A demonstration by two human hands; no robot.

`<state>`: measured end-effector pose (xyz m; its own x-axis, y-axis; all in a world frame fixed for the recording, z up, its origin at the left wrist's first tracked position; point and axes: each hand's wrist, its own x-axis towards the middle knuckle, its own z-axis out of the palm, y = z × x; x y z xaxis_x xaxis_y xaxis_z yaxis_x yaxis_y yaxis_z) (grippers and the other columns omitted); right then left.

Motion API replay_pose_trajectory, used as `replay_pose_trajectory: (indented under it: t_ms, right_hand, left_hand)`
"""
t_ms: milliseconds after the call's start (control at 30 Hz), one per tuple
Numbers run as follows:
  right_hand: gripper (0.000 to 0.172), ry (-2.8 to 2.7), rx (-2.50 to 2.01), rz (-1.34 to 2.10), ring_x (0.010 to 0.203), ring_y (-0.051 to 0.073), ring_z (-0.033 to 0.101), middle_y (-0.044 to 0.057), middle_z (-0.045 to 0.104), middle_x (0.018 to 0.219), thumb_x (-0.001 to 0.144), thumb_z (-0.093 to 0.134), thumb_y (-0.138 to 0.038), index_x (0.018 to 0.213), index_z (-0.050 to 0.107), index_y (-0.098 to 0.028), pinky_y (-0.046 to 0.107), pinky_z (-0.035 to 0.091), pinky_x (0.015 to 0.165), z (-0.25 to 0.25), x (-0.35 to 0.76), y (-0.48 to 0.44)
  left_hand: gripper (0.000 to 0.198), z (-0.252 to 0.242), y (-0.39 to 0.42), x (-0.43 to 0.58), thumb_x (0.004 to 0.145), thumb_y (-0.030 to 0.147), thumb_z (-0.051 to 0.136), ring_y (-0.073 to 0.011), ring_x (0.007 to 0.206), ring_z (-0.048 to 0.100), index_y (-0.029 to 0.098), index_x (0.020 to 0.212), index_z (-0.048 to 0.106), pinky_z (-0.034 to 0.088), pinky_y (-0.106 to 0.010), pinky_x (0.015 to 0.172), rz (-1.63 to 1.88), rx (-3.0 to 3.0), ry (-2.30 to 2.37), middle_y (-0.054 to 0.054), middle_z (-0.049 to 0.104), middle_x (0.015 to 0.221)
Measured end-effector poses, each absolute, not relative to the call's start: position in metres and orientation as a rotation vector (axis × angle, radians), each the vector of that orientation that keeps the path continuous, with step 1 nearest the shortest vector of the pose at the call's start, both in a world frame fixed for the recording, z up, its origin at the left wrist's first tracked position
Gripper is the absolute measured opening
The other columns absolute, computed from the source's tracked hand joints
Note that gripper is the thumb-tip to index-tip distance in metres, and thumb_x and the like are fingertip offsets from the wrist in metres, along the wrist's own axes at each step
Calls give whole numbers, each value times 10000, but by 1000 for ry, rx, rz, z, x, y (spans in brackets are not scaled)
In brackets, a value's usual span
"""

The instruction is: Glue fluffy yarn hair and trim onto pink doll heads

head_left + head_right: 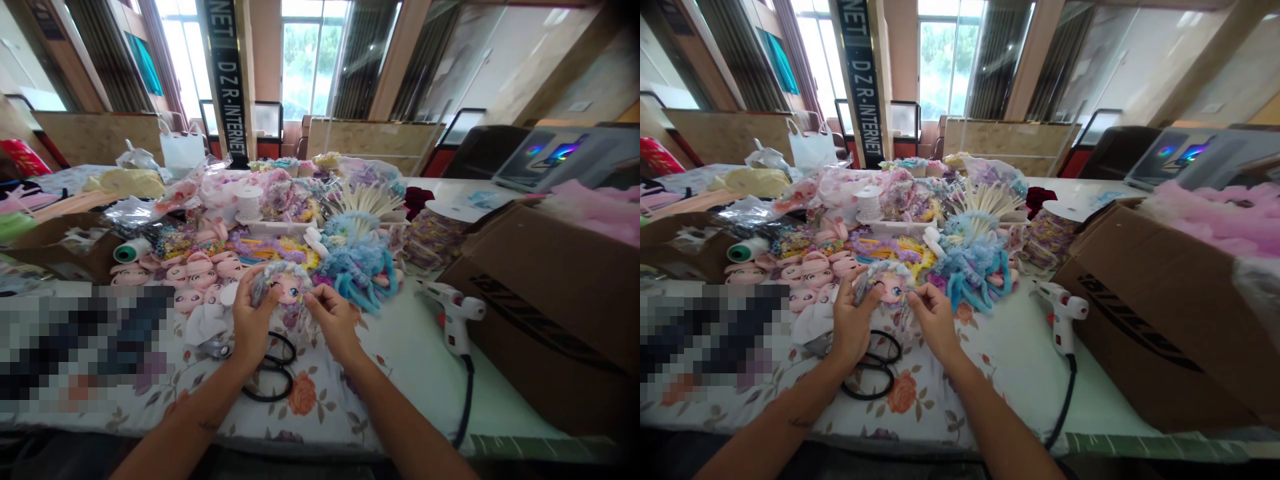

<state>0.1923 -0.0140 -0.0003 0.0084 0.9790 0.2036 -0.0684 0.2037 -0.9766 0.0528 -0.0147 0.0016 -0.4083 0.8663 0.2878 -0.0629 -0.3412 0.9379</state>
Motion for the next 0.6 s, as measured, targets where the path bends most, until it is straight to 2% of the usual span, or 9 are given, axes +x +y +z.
replay_pose_trajectory:
  t_ms: [200, 333, 400, 500, 600]
  right_hand:
    - [294, -1294, -1045, 1016, 519, 95, 302, -65, 373, 572, 799, 646, -430, 678, 520, -193, 232, 242, 489, 1, 194, -14]
    - [275, -1183, -1019, 952, 575, 109, 429, -15, 547, 701, 740, 710, -399, 664, 548, -191, 233, 341, 527, 3, 193, -13]
    - [254, -1117, -994, 939, 597, 112, 465, -8, 581, 749, 718, 738, -369, 685, 555, -196, 233, 372, 545, 2, 193, -13]
    - [203, -1103, -982, 906, 605, 118, 494, -29, 567, 711, 727, 739, -328, 842, 613, -217, 233, 398, 557, -1, 193, -13]
    - [249, -1220, -1045, 760, 615, 130, 524, -6, 627, 773, 770, 699, -325, 996, 668, -226, 256, 425, 576, -3, 194, -15]
  left_hand:
    - [307, 0, -14, 52, 732, 328, 710, -157, 962, 574, 235, 1004, 601, 455, -255, 828, 1814, 1155, 1237, -20, 606, 1036]
    - [275, 0, -15, 50, 768, 317, 682, -143, 962, 542, 248, 995, 545, 430, -246, 841, 1769, 1191, 1229, -8, 562, 1032]
    - [270, -1, -15, 50, 777, 319, 674, -137, 940, 535, 250, 993, 526, 424, -244, 837, 1745, 1199, 1219, -4, 550, 1021]
    - [272, -1, -16, 51, 778, 326, 674, -127, 888, 527, 249, 983, 514, 422, -233, 806, 1728, 1196, 1205, 5, 544, 974]
    - [274, 0, -16, 51, 775, 336, 676, -122, 868, 516, 247, 981, 519, 423, -219, 766, 1726, 1167, 1213, 6, 535, 961]
